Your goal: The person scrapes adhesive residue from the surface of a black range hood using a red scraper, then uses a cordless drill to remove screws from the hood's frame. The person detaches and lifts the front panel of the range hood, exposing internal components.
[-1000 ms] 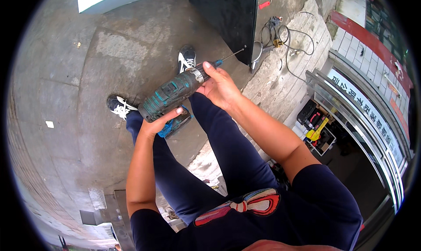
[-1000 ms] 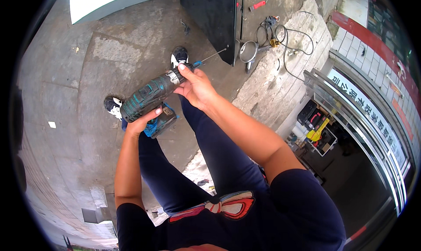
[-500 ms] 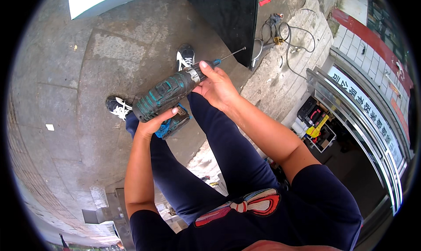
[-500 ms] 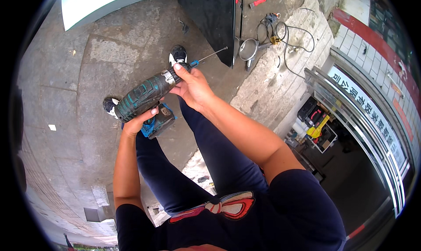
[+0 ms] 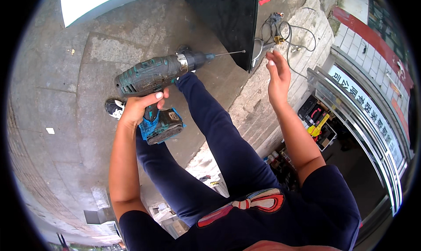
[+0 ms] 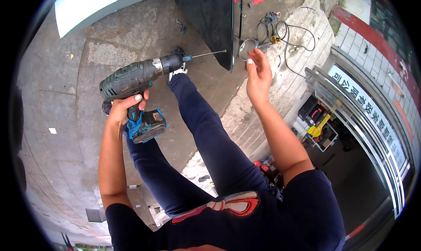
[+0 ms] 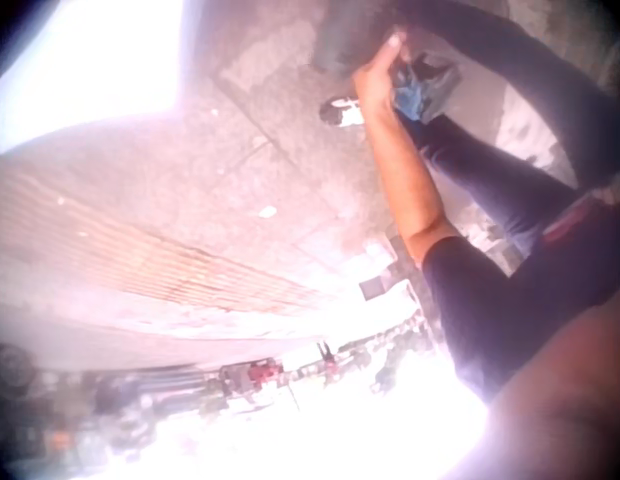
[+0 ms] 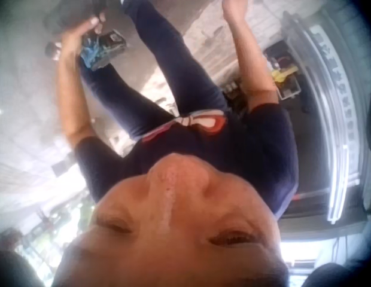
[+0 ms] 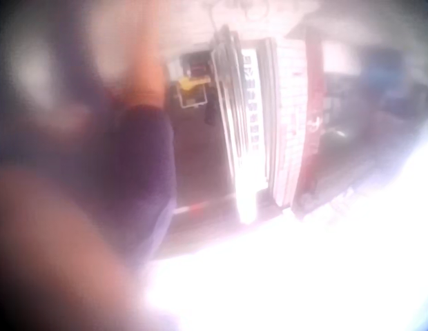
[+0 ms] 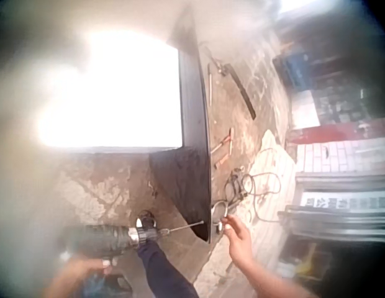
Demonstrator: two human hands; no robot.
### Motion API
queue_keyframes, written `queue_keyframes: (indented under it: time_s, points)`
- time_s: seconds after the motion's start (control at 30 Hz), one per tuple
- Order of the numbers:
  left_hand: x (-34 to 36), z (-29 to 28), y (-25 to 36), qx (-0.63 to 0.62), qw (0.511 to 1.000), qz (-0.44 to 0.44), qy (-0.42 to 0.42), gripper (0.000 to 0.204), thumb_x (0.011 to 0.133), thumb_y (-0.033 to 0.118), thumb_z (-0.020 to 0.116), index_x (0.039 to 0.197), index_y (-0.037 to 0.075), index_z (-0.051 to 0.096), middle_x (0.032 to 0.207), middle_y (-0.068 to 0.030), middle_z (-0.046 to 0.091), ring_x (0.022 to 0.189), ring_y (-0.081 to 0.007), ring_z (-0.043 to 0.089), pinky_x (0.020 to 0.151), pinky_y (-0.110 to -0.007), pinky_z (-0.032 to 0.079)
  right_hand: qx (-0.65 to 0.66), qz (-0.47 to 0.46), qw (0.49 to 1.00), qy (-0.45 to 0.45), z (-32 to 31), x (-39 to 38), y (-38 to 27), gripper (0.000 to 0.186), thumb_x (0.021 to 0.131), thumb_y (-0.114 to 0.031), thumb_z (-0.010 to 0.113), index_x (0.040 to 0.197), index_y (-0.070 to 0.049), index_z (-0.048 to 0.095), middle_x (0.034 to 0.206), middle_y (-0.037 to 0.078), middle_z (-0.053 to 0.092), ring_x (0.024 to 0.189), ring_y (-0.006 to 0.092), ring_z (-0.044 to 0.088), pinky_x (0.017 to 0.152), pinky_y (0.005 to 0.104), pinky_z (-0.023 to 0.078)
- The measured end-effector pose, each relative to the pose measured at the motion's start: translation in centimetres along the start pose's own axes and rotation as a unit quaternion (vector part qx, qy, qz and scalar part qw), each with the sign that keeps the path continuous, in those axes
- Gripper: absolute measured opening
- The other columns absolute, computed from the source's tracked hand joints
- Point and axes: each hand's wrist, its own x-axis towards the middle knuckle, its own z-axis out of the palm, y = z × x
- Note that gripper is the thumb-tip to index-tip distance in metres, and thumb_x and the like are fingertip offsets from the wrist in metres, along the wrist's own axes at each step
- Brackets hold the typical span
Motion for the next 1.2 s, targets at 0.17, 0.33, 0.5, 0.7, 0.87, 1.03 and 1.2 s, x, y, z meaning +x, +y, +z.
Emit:
queue_keyframes:
  time_s: [0.17, 0.33, 0.5, 0.7, 0.87, 1.03, 1.2]
  points:
    - [-0.1, 0.1, 0.1, 0.012, 1.000, -0.002, 0.004, 0.025, 0.075, 0.014, 0.068, 0.096, 0.003, 0.061, 0.081, -0.0049, 0.062, 0.060, -0.0122, 0.052, 0.059, -0.027, 0.044, 0.043, 0.126, 0.984, -0.119, 0.5, 1.1, 2.9, 0.032, 0.096, -0.012, 0.051, 0.123, 0.004, 0.057, 0.116, 0.010, 0.063, 0.103, 0.0148, 0.058, 0.088, 0.0271, 0.046]
    - [-0.1, -0.2, -0.7, -0.022, 1.000, -0.014, 0.006, 0.029, 0.075, 0.014, 0.067, 0.101, 0.002, 0.060, 0.082, -0.0048, 0.061, 0.061, -0.0121, 0.052, 0.059, -0.027, 0.043, 0.053, 0.110, 0.987, -0.106, 0.8, 1.3, 2.8, 0.030, 0.094, -0.013, 0.054, 0.119, 0.002, 0.061, 0.107, 0.006, 0.066, 0.089, 0.0094, 0.057, 0.083, 0.0238, 0.046]
    - [-0.2, -0.4, -1.3, -0.029, 0.999, -0.014, 0.003, 0.041, 0.074, 0.016, 0.068, 0.110, -0.001, 0.056, 0.083, -0.0077, 0.059, 0.060, -0.0136, 0.051, 0.058, -0.029, 0.044, 0.075, 0.121, 0.986, -0.089, 1.0, 0.9, 3.1, 0.029, 0.094, -0.013, 0.054, 0.118, 0.002, 0.062, 0.106, 0.005, 0.066, 0.089, 0.0093, 0.057, 0.082, 0.0240, 0.046]
    - [-0.2, -0.2, -1.1, -0.039, 0.999, -0.011, -0.001, 0.040, 0.075, 0.014, 0.068, 0.110, -0.001, 0.056, 0.084, -0.0078, 0.061, 0.061, -0.0137, 0.052, 0.059, -0.029, 0.045, 0.117, 0.127, 0.981, -0.089, 0.7, 0.7, 3.3, 0.029, 0.094, -0.013, 0.055, 0.118, 0.002, 0.061, 0.109, 0.005, 0.065, 0.092, 0.0099, 0.057, 0.085, 0.0245, 0.045]
    - [-0.3, -0.2, -1.2, -0.015, 0.999, -0.021, 0.020, 0.050, 0.072, 0.017, 0.068, 0.115, -0.003, 0.054, 0.090, -0.0121, 0.062, 0.061, -0.0147, 0.051, 0.057, -0.029, 0.045, 0.088, 0.098, 0.991, 0.012, 0.9, -2.6, 2.1, 0.022, 0.095, -0.017, 0.056, 0.108, -0.001, 0.060, 0.098, 0.004, 0.060, 0.087, 0.0124, 0.056, 0.080, 0.0282, 0.048]
    - [-0.4, -0.3, -1.5, -0.033, 0.999, -0.018, 0.018, 0.052, 0.071, 0.016, 0.068, 0.117, -0.004, 0.053, 0.097, -0.0147, 0.064, 0.063, -0.0153, 0.053, 0.058, -0.028, 0.046, 0.490, 0.403, 0.773, -0.019, 5.3, -3.9, 0.1, 0.027, 0.095, -0.025, 0.055, 0.114, -0.006, 0.056, 0.100, 0.005, 0.059, 0.092, 0.0176, 0.056, 0.081, 0.0321, 0.046]
    - [-1.3, -0.3, -1.8, -0.045, 0.998, -0.029, 0.035, 0.053, 0.070, 0.017, 0.069, 0.116, -0.005, 0.054, 0.097, -0.0154, 0.064, 0.063, -0.0157, 0.054, 0.058, -0.029, 0.046, 0.675, 0.395, 0.622, 0.043, 8.7, -1.2, 1.2, 0.029, 0.095, -0.032, 0.054, 0.112, -0.009, 0.055, 0.105, 0.006, 0.057, 0.096, 0.0185, 0.055, 0.082, 0.0347, 0.045]
